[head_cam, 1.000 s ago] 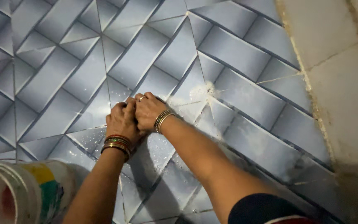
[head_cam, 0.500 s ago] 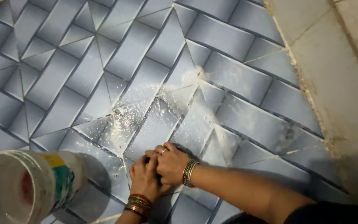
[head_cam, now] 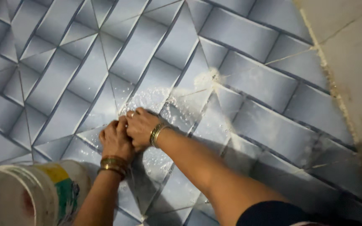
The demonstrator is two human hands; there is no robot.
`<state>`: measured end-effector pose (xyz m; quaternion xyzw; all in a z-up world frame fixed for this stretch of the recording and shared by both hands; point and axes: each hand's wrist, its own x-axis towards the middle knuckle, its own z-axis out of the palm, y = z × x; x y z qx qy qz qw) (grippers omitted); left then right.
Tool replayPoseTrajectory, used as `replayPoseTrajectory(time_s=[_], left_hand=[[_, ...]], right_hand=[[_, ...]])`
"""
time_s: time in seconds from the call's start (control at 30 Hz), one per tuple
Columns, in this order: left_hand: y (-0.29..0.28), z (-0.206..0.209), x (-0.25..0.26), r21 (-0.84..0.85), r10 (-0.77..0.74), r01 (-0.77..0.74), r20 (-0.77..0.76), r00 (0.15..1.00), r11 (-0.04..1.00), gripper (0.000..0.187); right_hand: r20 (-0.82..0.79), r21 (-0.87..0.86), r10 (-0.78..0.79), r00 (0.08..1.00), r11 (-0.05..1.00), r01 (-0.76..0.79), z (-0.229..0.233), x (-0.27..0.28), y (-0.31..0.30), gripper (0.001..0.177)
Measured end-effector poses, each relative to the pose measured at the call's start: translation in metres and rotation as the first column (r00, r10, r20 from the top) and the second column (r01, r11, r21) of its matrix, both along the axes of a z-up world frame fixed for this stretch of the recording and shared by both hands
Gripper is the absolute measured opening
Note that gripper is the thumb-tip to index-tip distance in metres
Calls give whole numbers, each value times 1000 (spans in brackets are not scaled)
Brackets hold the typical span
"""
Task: The person scrubs the tiled floor by hand using a small brush, dipping it into a bucket of soapy water and applying pressure to clean the grout lines and surface.
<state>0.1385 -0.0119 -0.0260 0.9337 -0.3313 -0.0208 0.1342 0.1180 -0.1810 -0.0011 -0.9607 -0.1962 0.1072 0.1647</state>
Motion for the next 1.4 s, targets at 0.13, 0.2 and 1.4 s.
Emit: replayPoseTrajectory(time_s=[0.13,0.2,1.4], left_hand=[[5,-3,-5,26,36,-37,23,999,999,108],[11,-7,-19,18,60,-61,57,997,998,112],[-32,32,-124,161,192,-174,-102,976,972,96]], right_hand=[[132,54,-65,989,997,58,-5,-4,9,44],[130,54,-54,990,997,47,-7,-16,16,44],[172,106,-442,881,897,429,-34,-97,-23,67]])
